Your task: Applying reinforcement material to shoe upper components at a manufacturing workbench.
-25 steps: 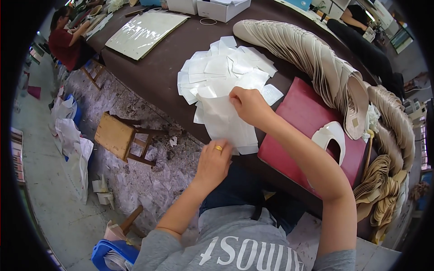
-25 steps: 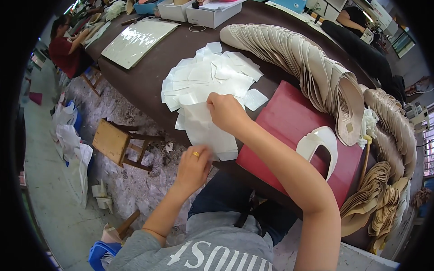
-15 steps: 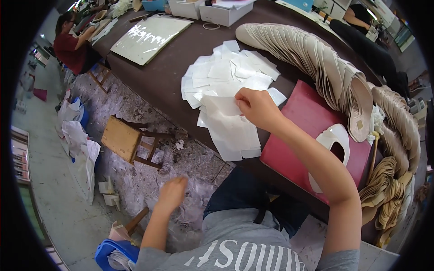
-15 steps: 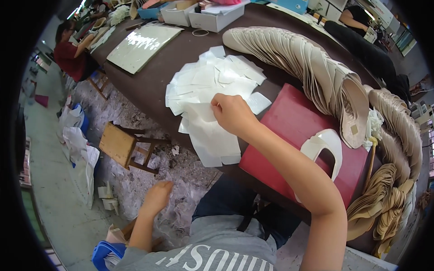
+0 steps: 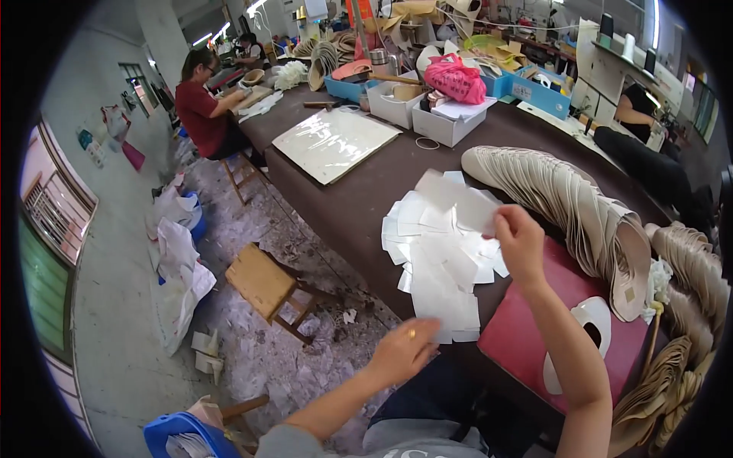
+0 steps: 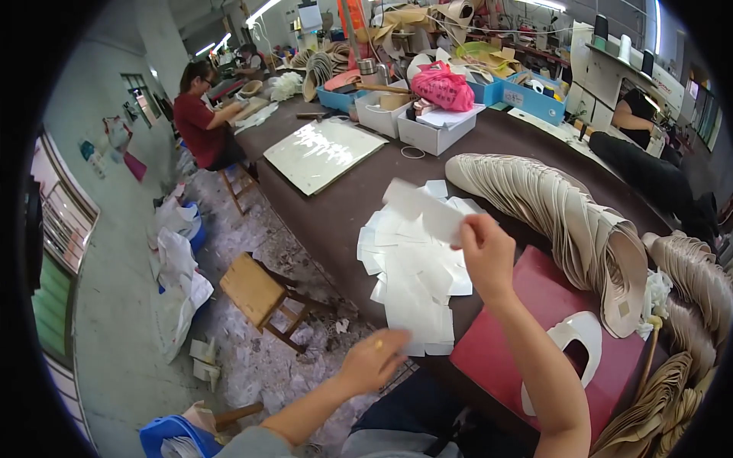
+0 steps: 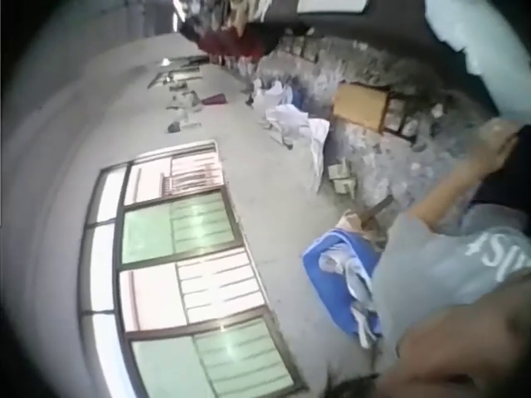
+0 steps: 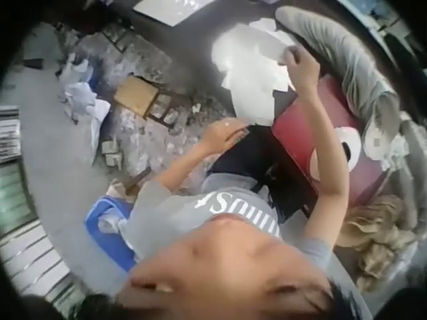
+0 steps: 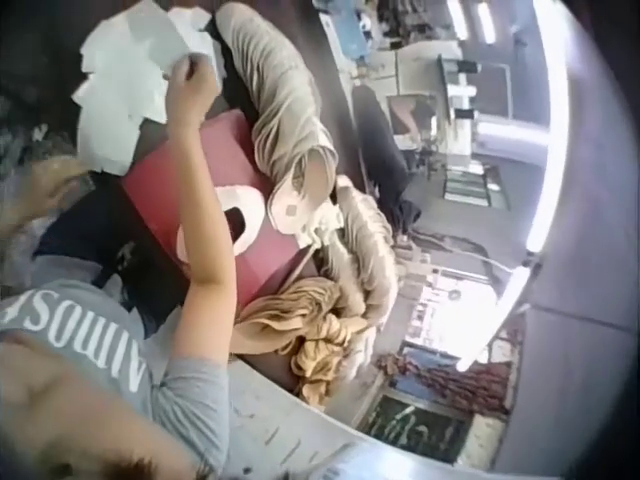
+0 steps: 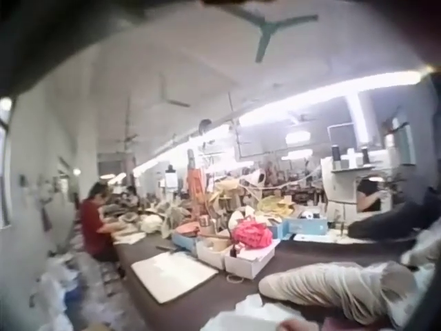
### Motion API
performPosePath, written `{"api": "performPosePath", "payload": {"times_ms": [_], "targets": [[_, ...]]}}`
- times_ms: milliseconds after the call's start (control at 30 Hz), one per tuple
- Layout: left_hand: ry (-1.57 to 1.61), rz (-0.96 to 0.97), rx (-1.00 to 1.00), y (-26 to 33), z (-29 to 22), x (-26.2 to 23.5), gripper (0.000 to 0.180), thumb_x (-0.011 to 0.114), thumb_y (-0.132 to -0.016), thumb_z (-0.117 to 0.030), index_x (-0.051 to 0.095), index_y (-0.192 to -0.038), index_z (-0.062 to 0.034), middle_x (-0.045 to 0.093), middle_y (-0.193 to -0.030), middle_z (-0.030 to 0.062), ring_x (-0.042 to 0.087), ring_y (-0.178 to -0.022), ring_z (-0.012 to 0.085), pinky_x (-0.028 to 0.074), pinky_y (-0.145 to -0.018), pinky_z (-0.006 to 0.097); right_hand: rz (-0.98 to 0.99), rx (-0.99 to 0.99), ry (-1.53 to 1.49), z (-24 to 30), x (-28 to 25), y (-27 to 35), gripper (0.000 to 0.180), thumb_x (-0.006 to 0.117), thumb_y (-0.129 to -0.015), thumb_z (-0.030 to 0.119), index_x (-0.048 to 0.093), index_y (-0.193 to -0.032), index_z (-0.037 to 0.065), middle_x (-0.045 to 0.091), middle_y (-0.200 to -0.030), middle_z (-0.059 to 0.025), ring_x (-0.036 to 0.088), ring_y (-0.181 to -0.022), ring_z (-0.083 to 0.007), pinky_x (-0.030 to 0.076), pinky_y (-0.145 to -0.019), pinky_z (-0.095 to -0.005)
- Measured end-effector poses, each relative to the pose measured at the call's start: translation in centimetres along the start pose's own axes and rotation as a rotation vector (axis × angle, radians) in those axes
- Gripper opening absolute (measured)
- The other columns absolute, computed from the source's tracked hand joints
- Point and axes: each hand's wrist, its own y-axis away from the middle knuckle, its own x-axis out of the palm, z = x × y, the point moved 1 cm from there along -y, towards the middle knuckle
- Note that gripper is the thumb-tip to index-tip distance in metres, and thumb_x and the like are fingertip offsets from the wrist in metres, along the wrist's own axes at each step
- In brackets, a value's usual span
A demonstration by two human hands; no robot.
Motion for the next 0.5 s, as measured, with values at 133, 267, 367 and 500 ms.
{"api": "performPosePath", "payload": {"times_ms": [133,267,367,500], "targets": [[0.199,0.191,-0.479,-3.8,-2.5,-2.3,0.033,0.062,-0.084,-0.010,0.056,-0.115,-0.0025,0.065,-0.104,0.0091,0.062,-0.086,0.0200,0.049,-0.073,0.029,-0.032,-0.104,-0.087,5.5,-3.4,2.7,0.010,0.057,-0.082,0.000,0.063,-0.090,-0.002,0.063,-0.074,-0.0065,0.056,-0.062,-0.0121,0.044,-0.057,-0.0218],[0.568,-0.125,-0.210,-5.3,-7.7,-1.2,0.032,0.062,-0.079,-0.001,0.061,-0.111,-0.0018,0.066,-0.104,0.0088,0.062,-0.092,0.0211,0.050,-0.079,0.030,0.217,-0.103,0.147,7.5,-8.5,10.3,0.015,0.059,-0.081,-0.002,0.064,-0.095,-0.002,0.067,-0.083,-0.0065,0.056,-0.064,-0.0135,0.044,-0.059,-0.0216],[0.773,-0.262,-0.087,-5.9,-10.3,1.4,0.033,0.063,-0.077,0.004,0.064,-0.109,-0.0014,0.066,-0.104,0.0087,0.062,-0.095,0.0216,0.051,-0.081,0.030,-0.270,-0.010,0.043,5.3,-10.3,16.1,0.020,0.058,-0.082,-0.001,0.063,-0.102,-0.004,0.067,-0.089,-0.0080,0.056,-0.068,-0.0132,0.045,-0.061,-0.0216],[0.482,0.137,0.570,-6.7,-14.6,7.0,0.035,0.061,-0.074,0.007,0.066,-0.108,-0.0005,0.063,-0.119,0.0119,0.062,-0.104,0.0247,0.051,-0.089,0.034,0.006,0.300,0.009,0.4,-16.1,23.6,0.025,0.048,-0.092,0.006,0.055,-0.113,-0.005,0.065,-0.101,-0.0127,0.060,-0.078,-0.0134,0.047,-0.065,-0.0211]]}}
